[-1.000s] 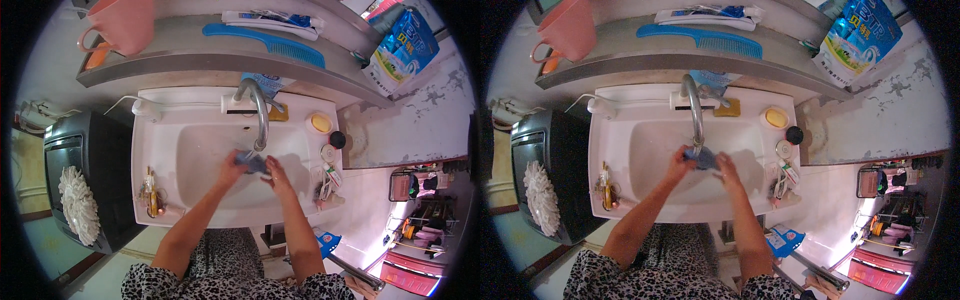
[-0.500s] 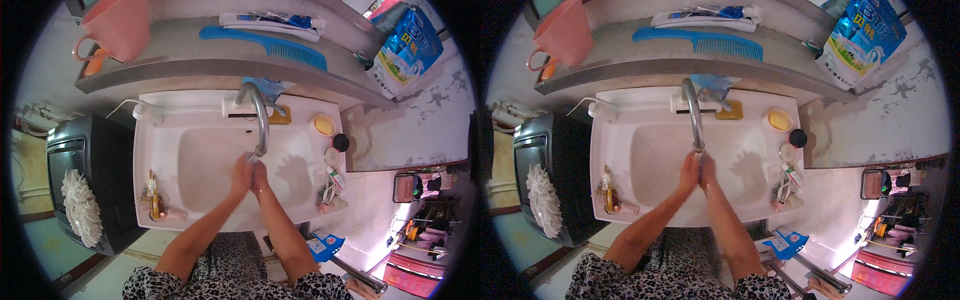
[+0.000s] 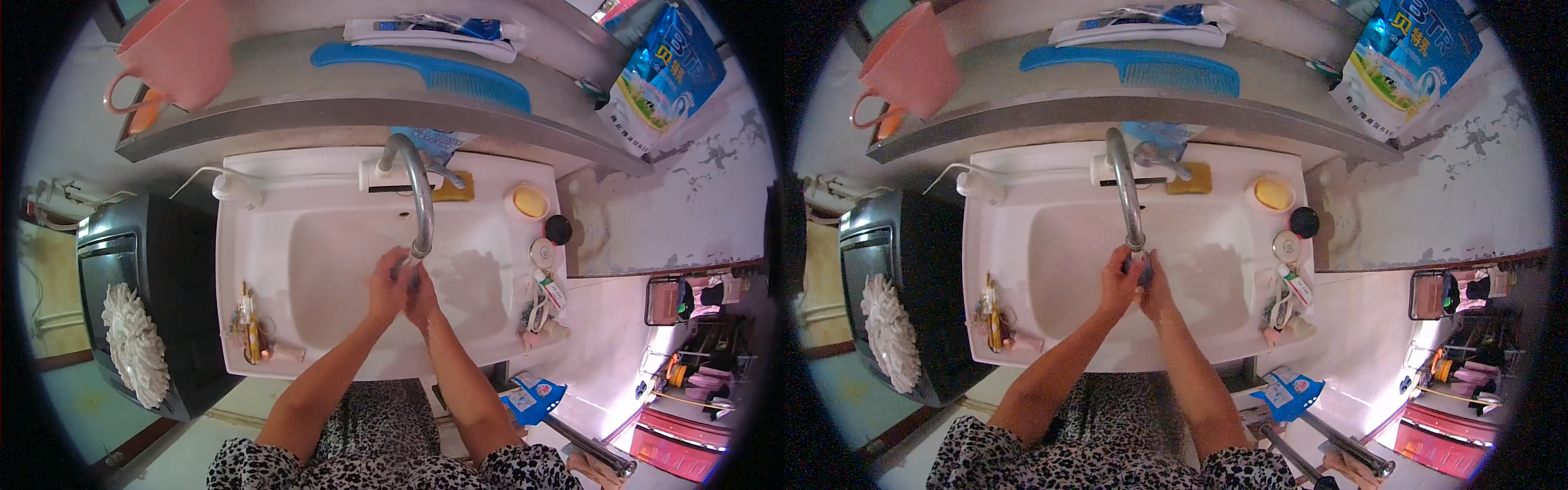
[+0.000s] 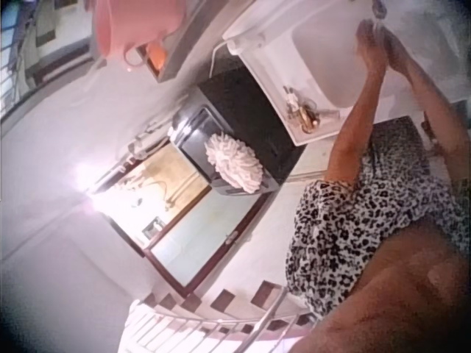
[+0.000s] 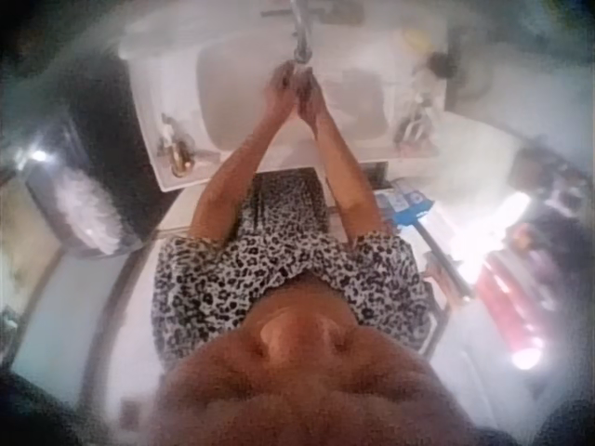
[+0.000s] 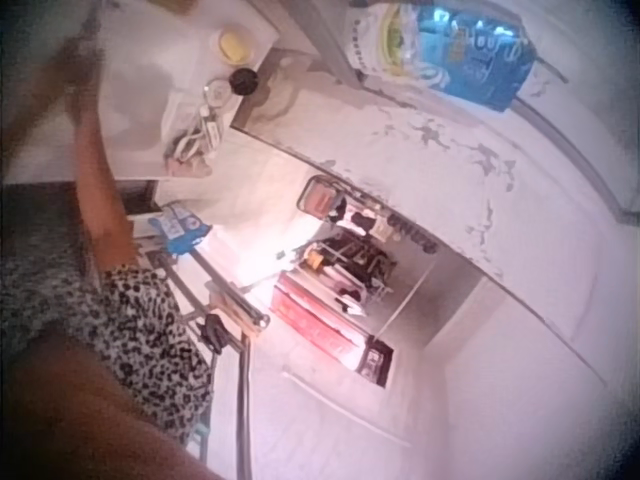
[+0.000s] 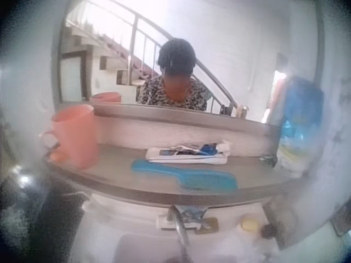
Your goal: The person washes a cloth in a sink under running water and then wipes the inside of a drawer.
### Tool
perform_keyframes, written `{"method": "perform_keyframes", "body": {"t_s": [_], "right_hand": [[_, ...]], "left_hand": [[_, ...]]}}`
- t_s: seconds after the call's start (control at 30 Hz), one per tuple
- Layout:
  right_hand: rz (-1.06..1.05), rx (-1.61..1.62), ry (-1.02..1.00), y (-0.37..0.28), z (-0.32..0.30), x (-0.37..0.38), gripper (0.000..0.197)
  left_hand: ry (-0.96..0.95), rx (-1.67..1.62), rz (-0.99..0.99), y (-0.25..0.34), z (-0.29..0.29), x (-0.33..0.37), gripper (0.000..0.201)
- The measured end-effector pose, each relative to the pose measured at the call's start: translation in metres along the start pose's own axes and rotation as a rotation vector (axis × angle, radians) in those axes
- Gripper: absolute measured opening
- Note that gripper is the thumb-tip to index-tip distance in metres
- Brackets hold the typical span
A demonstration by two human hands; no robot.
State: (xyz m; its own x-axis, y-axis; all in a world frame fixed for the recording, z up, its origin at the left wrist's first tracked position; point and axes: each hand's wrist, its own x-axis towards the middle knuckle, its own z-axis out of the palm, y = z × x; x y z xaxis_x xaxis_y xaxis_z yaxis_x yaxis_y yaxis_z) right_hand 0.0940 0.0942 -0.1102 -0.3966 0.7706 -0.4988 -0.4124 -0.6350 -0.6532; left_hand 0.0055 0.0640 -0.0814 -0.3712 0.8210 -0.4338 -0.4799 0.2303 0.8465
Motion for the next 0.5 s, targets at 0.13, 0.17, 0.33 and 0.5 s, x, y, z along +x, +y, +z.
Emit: {"method": "perform_keyframes", "body": {"t_s": [0.13, 0.17, 0.33, 0.5], "right_hand": [[0.154, 0.298, 0.013, -0.016, 0.021, -0.014, 0.039], [0.169, 0.356, -0.046, -0.018, 0.017, -0.011, 0.040], [0.124, 0.082, 0.174, -0.008, 0.026, 0.001, 0.040], [0.016, -0.397, 0.212, -0.006, 0.022, 0.009, 0.018]], "left_hand": [[-0.120, 1.033, 0.809, 0.011, -0.005, -0.019, 0.042], [-0.077, 1.091, 0.793, 0.016, -0.001, -0.022, 0.041], [0.035, 0.943, 0.456, 0.020, -0.002, -0.011, 0.035], [0.026, 0.754, 0.154, 0.015, -0.013, -0.001, 0.026]]}}
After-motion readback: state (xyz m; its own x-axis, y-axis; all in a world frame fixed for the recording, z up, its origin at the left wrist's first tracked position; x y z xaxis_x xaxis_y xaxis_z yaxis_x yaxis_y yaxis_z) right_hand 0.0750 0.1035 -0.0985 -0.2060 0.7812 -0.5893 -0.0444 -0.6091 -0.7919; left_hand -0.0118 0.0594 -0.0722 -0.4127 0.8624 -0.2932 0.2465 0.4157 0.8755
